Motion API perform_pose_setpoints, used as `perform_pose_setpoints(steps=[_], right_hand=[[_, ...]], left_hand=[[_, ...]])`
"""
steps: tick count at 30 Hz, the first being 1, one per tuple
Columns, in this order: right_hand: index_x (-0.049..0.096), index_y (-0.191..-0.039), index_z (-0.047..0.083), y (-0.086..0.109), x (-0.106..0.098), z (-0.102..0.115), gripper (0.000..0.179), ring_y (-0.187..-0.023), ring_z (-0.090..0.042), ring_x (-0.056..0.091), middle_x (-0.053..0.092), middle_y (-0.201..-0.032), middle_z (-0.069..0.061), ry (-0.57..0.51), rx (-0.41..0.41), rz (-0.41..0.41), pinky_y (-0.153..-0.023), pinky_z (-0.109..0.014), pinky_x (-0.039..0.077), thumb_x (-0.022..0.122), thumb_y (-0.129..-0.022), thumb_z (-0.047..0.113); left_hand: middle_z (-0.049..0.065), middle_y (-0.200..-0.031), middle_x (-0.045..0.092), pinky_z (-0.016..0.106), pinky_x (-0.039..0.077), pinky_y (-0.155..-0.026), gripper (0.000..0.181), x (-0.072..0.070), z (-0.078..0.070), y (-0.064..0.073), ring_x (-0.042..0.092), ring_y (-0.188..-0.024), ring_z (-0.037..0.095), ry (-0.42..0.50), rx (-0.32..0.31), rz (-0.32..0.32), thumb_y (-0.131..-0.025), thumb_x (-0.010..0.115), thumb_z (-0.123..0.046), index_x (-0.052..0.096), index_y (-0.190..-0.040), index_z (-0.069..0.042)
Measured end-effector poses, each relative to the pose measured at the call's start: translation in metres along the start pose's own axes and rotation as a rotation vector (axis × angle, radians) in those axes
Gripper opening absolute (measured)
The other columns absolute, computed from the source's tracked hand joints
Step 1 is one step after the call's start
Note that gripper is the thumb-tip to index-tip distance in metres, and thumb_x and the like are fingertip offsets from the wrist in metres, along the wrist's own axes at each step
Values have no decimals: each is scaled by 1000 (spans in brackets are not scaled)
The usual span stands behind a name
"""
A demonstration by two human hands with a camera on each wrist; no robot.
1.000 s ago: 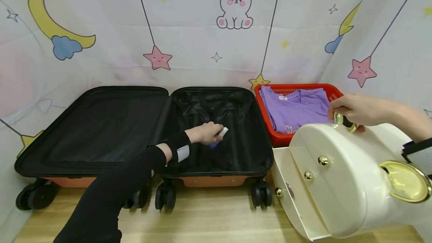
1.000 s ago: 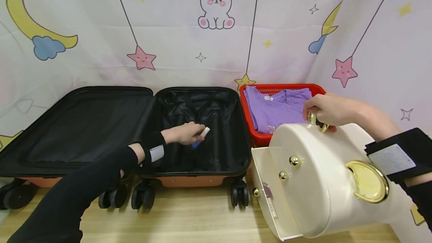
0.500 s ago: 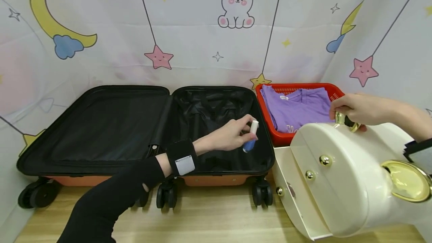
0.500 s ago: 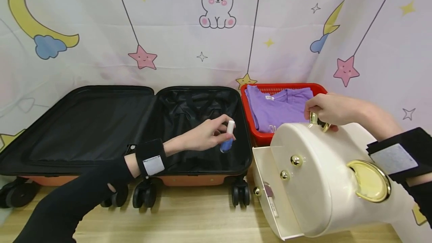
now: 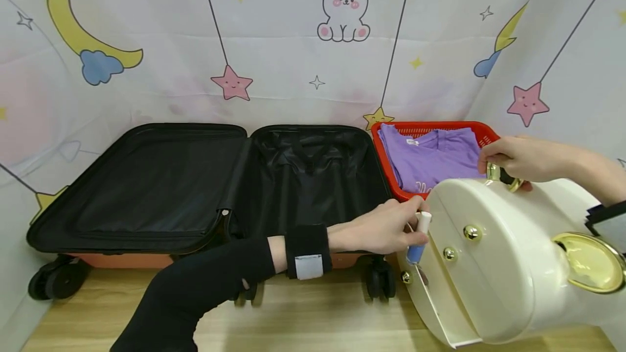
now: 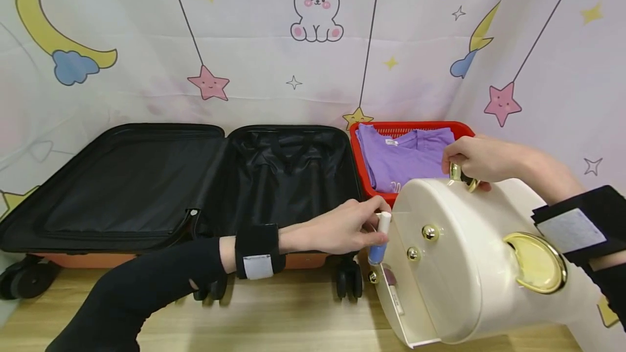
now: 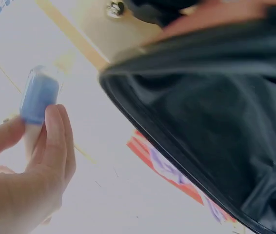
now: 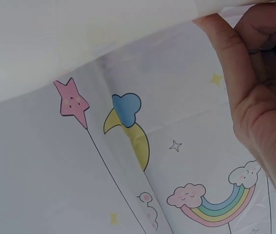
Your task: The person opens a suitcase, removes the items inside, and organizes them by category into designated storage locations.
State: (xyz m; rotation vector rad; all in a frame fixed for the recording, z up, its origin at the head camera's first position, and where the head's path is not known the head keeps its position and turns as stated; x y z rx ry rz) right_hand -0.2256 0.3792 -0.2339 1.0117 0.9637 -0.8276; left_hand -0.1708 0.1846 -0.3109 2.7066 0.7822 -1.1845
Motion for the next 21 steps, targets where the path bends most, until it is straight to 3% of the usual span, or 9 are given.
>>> perform_pose_setpoints(steps=[5, 14, 21], right_hand=[[66, -101, 9, 0, 1, -1, 28, -46, -13, 50, 55, -86, -1, 5, 0, -5, -53, -26, 48, 39, -103, 0], [66, -102, 8, -1, 3, -2, 27, -47, -13, 50, 56, -86, -1, -2, -3, -2, -52, -26, 49, 40, -103, 0], [66, -103, 7, 0, 1, -2, 28, -47, -12, 49, 54, -85, -1, -7, -3, -5, -51, -26, 49, 39, -103, -1]], left_hand=[[-3, -91, 75, 7, 45, -63, 23, 21, -4, -9, 62, -74, -7, -58, -53, 67, -96, 69, -20, 56, -112, -10], [-8, -82, 59, 6, 37, -61, 9, 38, 5, -28, 49, -74, -3, -201, -29, -8, -97, 66, -20, 68, -96, -11], [-8, -67, 46, 10, 32, -51, 22, 46, 9, -25, 46, -61, 0, -276, -5, 28, -103, 54, -14, 58, -82, -10]])
Point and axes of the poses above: each hand's wrist, its own y-axis away from the middle knuckle, its own x-axis out of the palm, z = x × y, the point moved 7 cm from there along -y, towards the middle knuckle
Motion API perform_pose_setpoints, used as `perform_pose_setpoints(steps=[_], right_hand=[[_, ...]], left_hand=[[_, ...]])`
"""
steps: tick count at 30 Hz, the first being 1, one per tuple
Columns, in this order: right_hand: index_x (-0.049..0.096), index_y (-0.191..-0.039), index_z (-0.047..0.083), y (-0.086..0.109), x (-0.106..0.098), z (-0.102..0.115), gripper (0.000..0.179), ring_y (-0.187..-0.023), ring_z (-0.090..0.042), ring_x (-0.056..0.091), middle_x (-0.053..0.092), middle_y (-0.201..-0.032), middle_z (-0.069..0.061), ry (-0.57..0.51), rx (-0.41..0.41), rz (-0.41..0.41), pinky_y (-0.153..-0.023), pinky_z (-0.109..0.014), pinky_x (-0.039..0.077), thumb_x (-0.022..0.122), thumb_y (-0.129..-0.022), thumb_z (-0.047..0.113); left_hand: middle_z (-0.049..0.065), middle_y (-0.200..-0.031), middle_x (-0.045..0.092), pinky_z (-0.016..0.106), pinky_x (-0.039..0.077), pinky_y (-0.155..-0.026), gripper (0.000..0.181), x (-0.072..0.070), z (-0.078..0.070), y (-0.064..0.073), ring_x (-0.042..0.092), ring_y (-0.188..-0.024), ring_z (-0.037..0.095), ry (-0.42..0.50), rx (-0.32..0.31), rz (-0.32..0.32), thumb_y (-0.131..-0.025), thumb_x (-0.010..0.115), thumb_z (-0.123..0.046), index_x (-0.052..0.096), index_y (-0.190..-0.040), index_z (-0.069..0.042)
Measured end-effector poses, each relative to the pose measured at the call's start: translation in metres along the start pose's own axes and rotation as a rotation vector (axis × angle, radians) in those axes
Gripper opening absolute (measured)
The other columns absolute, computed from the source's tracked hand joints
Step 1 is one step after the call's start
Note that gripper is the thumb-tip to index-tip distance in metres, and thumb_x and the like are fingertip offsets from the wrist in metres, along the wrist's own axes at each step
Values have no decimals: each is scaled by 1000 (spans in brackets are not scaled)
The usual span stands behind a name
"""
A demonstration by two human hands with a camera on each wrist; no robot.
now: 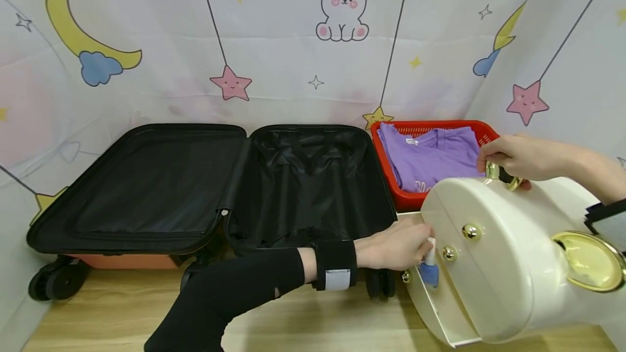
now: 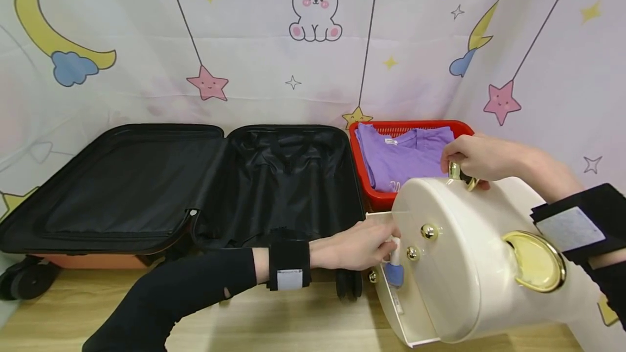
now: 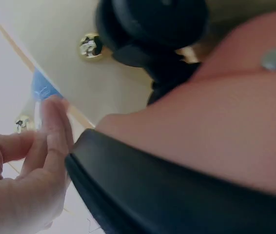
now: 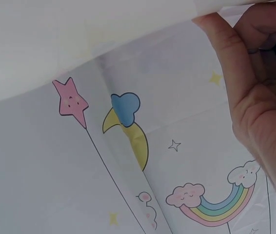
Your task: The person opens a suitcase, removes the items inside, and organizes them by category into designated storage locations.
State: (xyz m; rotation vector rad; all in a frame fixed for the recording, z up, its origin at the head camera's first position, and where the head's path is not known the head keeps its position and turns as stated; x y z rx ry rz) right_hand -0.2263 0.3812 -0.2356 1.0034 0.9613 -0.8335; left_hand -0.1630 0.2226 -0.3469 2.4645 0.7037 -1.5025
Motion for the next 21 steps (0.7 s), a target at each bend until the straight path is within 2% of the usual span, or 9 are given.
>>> perform_pose_setpoints(steps=[3, 7, 9, 11, 13, 16, 18, 21], right_hand=[[66, -103, 7, 0, -1, 1, 28, -46, -13, 49, 54, -86, -1, 10, -4, 0, -52, -26, 49, 38, -103, 0], [66, -103, 8, 0, 0, 2, 28, -47, -13, 50, 55, -86, -1, 16, -8, 5, -53, -26, 49, 39, -103, 0], [66, -103, 8, 0, 0, 2, 28, -47, -13, 50, 55, -86, -1, 17, -8, 6, -53, -26, 49, 39, -103, 1], [66, -103, 8, 0, 0, 2, 28, -47, -12, 49, 55, -85, -1, 14, -6, 5, -53, -26, 49, 39, -103, 0], [66, -103, 7, 1, 0, 2, 28, -47, -12, 49, 55, -85, -1, 13, -4, 2, -53, -26, 49, 38, -103, 0], [66, -103, 7, 0, -1, 2, 29, -46, -13, 50, 56, -87, -1, 14, -8, -2, -53, -26, 49, 39, -103, 0], [66, -103, 7, 1, -1, 3, 28, -47, -13, 50, 57, -89, -2, 18, -12, -1, -53, -26, 49, 39, -103, 0], [66, -103, 7, 2, -2, 3, 29, -47, -13, 50, 58, -92, -3, 20, -14, 2, -52, -26, 49, 38, -103, -1]], left_hand=[[-8, -71, 58, 8, 35, -53, 22, 0, -3, 4, 52, -63, -2, -36, 25, 0, -103, 51, -10, 61, -83, -10], [-7, -88, 72, 8, 42, -62, 15, 0, -9, 15, 60, -74, -1, -125, 51, -19, -100, 56, -10, 71, -97, -12], [-9, -88, 70, 11, 44, -61, 14, 2, -12, 23, 59, -74, 0, -183, 60, -18, -99, 58, -13, 71, -95, -16], [-12, -80, 66, 14, 45, -54, 17, 8, -16, 32, 58, -67, 0, -230, 68, -5, -100, 57, -16, 66, -86, -19], [-12, -70, 57, 17, 40, -46, 22, 14, -19, 40, 53, -58, 1, -274, 78, 13, -100, 56, -19, 59, -79, -20], [-10, -63, 49, 18, 34, -39, 25, 23, -21, 49, 47, -50, 1, -307, 78, 44, -99, 57, -21, 55, -74, -20], [-9, -64, 48, 17, 33, -38, 25, 28, -20, 52, 45, -49, 2, -310, 63, 71, -99, 59, -22, 56, -74, -19], [-6, -72, 49, 17, 35, -41, 27, 37, -16, 55, 45, -54, 3, -245, 12, 157, -99, 59, -25, 57, -73, -18]])
Point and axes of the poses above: each hand's wrist, its own y-axis away from the middle knuckle, its own x-axis out of the palm, z = x × y, the point moved 7 cm from there along -y, towards the middle knuckle
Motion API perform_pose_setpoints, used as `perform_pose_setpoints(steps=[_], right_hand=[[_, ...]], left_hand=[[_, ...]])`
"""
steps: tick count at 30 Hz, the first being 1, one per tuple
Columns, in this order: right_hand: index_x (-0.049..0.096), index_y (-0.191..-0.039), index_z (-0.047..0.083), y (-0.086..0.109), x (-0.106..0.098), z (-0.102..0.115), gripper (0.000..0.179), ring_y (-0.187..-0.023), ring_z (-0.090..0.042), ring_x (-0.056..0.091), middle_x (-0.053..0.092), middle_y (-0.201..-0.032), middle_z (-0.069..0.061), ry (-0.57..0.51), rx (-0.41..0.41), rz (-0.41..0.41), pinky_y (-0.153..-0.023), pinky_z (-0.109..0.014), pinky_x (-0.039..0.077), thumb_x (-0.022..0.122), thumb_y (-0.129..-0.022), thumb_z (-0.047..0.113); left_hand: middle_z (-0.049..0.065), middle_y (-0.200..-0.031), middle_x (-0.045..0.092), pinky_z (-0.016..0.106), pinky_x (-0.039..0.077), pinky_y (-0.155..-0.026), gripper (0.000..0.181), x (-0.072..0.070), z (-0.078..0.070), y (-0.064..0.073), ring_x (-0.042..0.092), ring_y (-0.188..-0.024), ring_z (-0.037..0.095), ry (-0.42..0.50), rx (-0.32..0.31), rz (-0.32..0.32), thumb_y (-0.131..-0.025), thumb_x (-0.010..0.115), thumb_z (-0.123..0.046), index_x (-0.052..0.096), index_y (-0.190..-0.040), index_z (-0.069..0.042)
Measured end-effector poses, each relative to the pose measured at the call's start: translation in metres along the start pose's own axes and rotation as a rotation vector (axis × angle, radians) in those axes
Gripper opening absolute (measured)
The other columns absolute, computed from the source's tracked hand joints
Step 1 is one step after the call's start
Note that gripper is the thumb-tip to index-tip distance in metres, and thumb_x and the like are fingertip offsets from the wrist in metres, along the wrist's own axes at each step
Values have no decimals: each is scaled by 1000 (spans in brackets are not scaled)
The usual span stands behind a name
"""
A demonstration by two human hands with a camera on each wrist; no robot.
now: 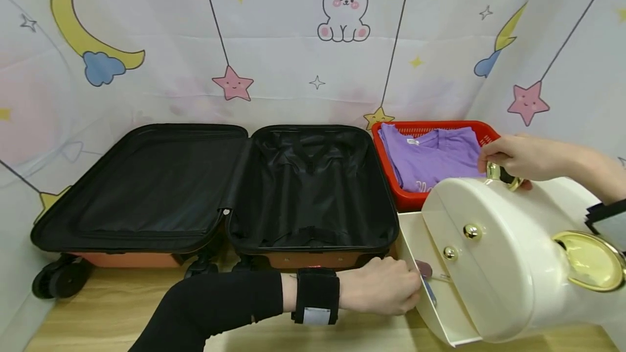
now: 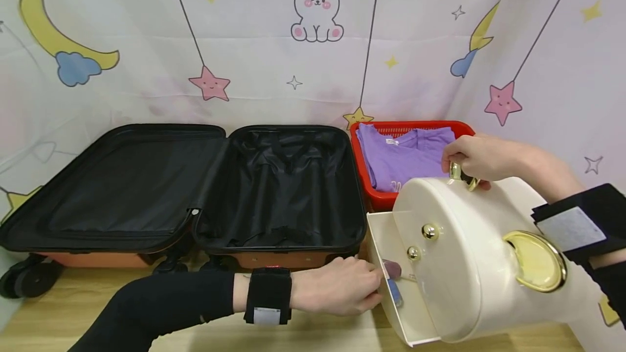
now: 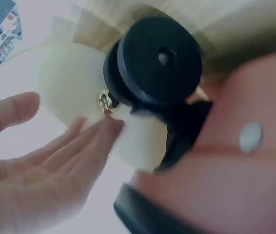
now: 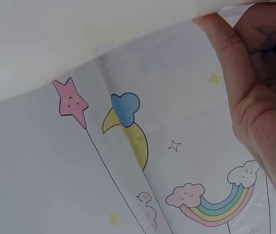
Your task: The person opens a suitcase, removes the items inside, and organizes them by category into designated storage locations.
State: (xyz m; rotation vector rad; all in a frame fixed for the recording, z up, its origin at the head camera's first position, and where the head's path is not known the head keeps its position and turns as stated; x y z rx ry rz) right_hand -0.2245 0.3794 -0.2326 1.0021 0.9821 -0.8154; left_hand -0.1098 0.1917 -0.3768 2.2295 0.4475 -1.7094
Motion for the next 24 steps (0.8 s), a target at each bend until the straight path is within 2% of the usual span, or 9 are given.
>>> perform_pose_setpoints(steps=[3, 5, 8, 10, 12, 16, 18, 23, 24], right_hand=[[66, -103, 7, 0, 1, 0, 29, -47, -13, 50, 58, -93, -3, -9, 1, -2, -52, -26, 49, 38, -103, -2], [66, -102, 7, -1, 0, 1, 29, -47, -13, 50, 58, -93, -3, -7, 1, -9, -51, -26, 49, 38, -102, -2], [66, -102, 6, -1, 0, 1, 30, -46, -13, 49, 57, -92, -3, 3, -1, -15, -52, -26, 48, 38, -102, -2], [66, -102, 6, -1, 0, 1, 29, -45, -13, 50, 57, -91, -3, 8, 1, -16, -52, -26, 48, 38, -102, -2], [66, -102, 5, -1, -1, 1, 29, -45, -14, 50, 57, -91, -3, 13, 2, -15, -53, -25, 48, 38, -102, -1], [66, -102, 5, 1, -2, 0, 28, -45, -14, 50, 59, -93, -5, 18, 2, -21, -54, -26, 47, 38, -102, -1], [66, -102, 6, 1, -2, 0, 28, -45, -14, 51, 59, -94, -5, 13, 12, -22, -54, -26, 48, 38, -102, -1], [66, -101, 5, 0, -3, 2, 28, -45, -14, 52, 60, -95, -6, 6, 8, -24, -55, -26, 49, 39, -102, -1], [66, -101, 5, 0, -3, 2, 28, -45, -14, 52, 60, -95, -6, 8, 2, -26, -55, -25, 48, 38, -102, -1]], left_hand=[[-5, -86, 52, 18, 39, -45, 22, 10, 3, 0, 46, -63, 4, 51, -54, 74, -100, 58, -28, 60, -82, -16], [-4, -96, 54, 18, 43, -51, 19, 15, 3, -1, 49, -71, 4, 40, -63, 90, -101, 58, -31, 64, -101, -13], [-1, -118, 59, 18, 53, -68, 45, 18, 0, -5, 59, -93, 6, -46, -57, 80, -101, 54, -35, 54, -134, -4], [3, -130, 58, 20, 55, -78, 57, 20, -2, -9, 60, -109, 8, -82, -44, 77, -101, 54, -36, 46, -145, 0], [5, -130, 57, 20, 56, -76, 56, 22, -4, -14, 60, -109, 8, -93, -34, 75, -101, 54, -35, 47, -145, -1], [3, -120, 54, 18, 48, -57, 51, 25, -6, -25, 55, -95, 6, -40, -34, 78, -101, 53, -32, 48, -143, -3], [7, -125, 54, 17, 50, -61, 52, 27, -9, -31, 56, -98, 7, -45, -17, 68, -102, 53, -30, 46, -144, -1], [24, -141, 50, 18, 53, -89, 60, 29, -14, -42, 58, -122, 17, -71, 3, 9, -100, 55, -28, 40, -146, 7], [26, -143, 49, 18, 54, -90, 61, 30, -14, -43, 58, -124, 18, -69, -4, 3, -100, 55, -28, 39, -147, 7]])
Point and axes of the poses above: each hand's wrist, its own y-axis away from the middle knuckle, its own x-axis out of the palm, z = x × y, the point moved 7 cm from there along -y, towards the middle knuckle
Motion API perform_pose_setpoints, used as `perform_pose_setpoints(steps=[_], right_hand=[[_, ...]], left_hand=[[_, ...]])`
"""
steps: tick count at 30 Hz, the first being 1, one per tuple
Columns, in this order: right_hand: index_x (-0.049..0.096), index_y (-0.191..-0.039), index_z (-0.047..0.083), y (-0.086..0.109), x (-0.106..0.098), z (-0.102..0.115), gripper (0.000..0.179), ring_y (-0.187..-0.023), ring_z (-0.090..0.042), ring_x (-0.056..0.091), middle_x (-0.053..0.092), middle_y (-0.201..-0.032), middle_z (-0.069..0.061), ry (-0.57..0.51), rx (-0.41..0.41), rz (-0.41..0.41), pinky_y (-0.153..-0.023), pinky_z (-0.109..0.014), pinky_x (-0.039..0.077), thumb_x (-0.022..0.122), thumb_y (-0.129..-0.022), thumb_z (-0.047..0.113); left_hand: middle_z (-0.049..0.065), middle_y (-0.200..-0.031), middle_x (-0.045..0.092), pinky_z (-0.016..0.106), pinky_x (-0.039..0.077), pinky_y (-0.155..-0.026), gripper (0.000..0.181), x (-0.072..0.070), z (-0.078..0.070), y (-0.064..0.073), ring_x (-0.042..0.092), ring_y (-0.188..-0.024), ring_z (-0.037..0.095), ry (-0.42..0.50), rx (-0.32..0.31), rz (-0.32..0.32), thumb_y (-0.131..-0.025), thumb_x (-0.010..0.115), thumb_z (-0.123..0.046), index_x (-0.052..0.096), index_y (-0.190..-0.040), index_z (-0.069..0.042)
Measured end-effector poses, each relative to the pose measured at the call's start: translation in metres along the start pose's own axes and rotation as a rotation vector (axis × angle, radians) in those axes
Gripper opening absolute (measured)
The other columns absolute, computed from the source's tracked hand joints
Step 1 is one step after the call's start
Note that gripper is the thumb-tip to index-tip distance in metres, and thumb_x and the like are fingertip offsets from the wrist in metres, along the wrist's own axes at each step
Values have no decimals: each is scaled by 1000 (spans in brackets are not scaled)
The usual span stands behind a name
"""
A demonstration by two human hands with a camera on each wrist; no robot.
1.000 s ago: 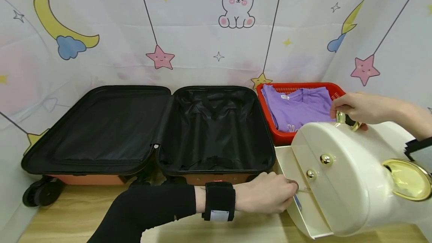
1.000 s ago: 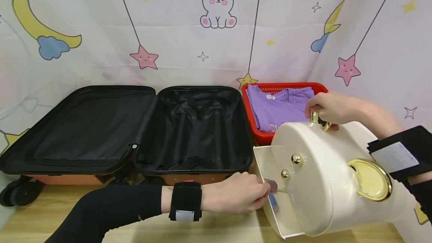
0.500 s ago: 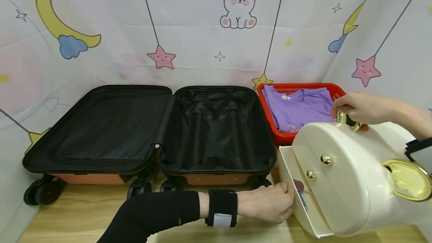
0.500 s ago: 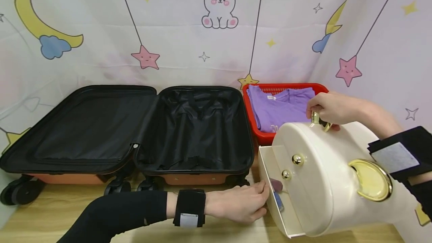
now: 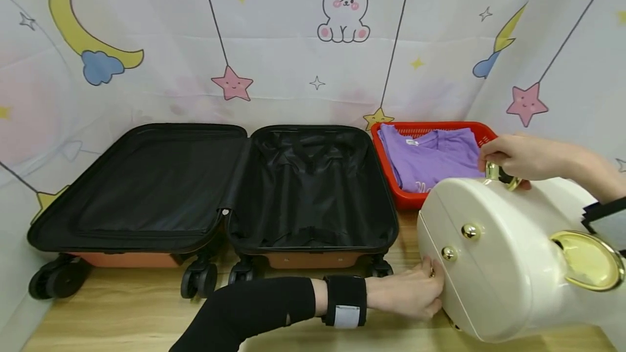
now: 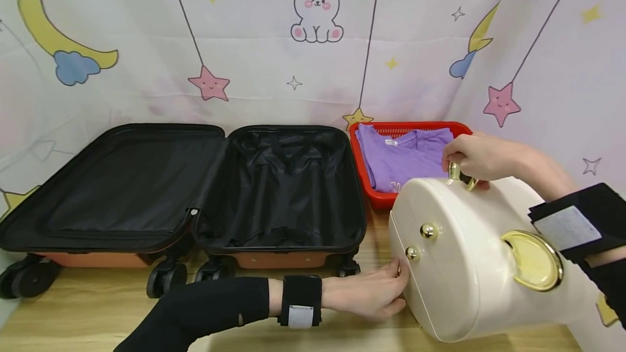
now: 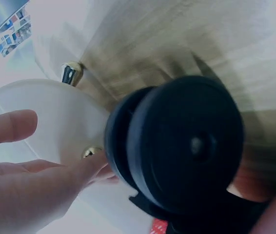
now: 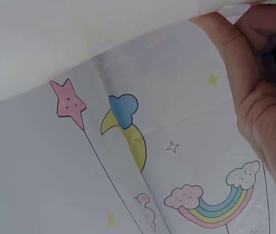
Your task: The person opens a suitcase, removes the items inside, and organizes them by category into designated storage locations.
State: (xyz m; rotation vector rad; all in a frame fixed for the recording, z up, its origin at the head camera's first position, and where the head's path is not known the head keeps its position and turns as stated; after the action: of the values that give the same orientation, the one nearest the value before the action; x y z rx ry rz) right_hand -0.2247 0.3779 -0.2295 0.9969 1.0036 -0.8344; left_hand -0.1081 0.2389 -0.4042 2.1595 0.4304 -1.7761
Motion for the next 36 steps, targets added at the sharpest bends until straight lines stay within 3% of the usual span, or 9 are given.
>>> perform_pose_setpoints(steps=[5, 14, 24, 33, 36], right_hand=[[66, -101, 4, 0, 0, 0, 28, -45, -14, 51, 60, -94, -6, 1, -3, -10, -53, -26, 49, 38, -103, -1], [66, -102, 3, 1, -1, 1, 28, -45, -14, 51, 59, -94, -6, -15, 9, -8, -53, -27, 50, 38, -102, -2], [65, -101, 5, 2, -1, 0, 28, -45, -14, 51, 59, -93, -6, -1, 10, 2, -53, -26, 49, 38, -103, -1], [65, -103, 5, 1, 2, -4, 28, -47, -14, 53, 59, -97, -8, -17, 8, 26, -54, -26, 50, 37, -103, -1], [64, -104, 4, 0, 2, -5, 28, -48, -14, 52, 59, -98, -8, -25, 9, 34, -53, -27, 51, 37, -103, -2]], left_hand=[[29, -148, 45, 18, 52, -96, 65, 3, 0, -3, 52, -134, 22, 6, -19, -4, -100, 56, -30, 36, -149, 8], [29, -154, 39, 16, 48, -100, 65, 8, -1, 2, 46, -142, 22, 54, 31, -61, -101, 54, -29, 31, -152, 5], [27, -160, 30, 14, 41, -107, 72, 11, 4, 0, 39, -146, 17, 78, 30, 16, -100, 55, -30, 24, -156, 2], [22, -162, 29, 12, 37, -109, 71, 11, 6, 7, 35, -148, 14, 146, 73, 35, -100, 57, -25, 22, -157, 0], [16, -157, 36, 10, 41, -102, 69, 5, 7, 12, 42, -141, 10, 146, 101, 8, -99, 58, -22, 24, -157, -2]])
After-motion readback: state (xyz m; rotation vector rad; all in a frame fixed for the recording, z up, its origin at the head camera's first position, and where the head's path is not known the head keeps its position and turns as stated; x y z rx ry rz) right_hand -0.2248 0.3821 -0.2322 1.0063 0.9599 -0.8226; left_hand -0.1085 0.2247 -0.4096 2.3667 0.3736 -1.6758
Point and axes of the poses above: each hand's wrist, its own y-axis away from the middle knuckle, its own x-axis out of the palm, z = x × y, the point moved 7 cm from there along -y, towards the middle knuckle
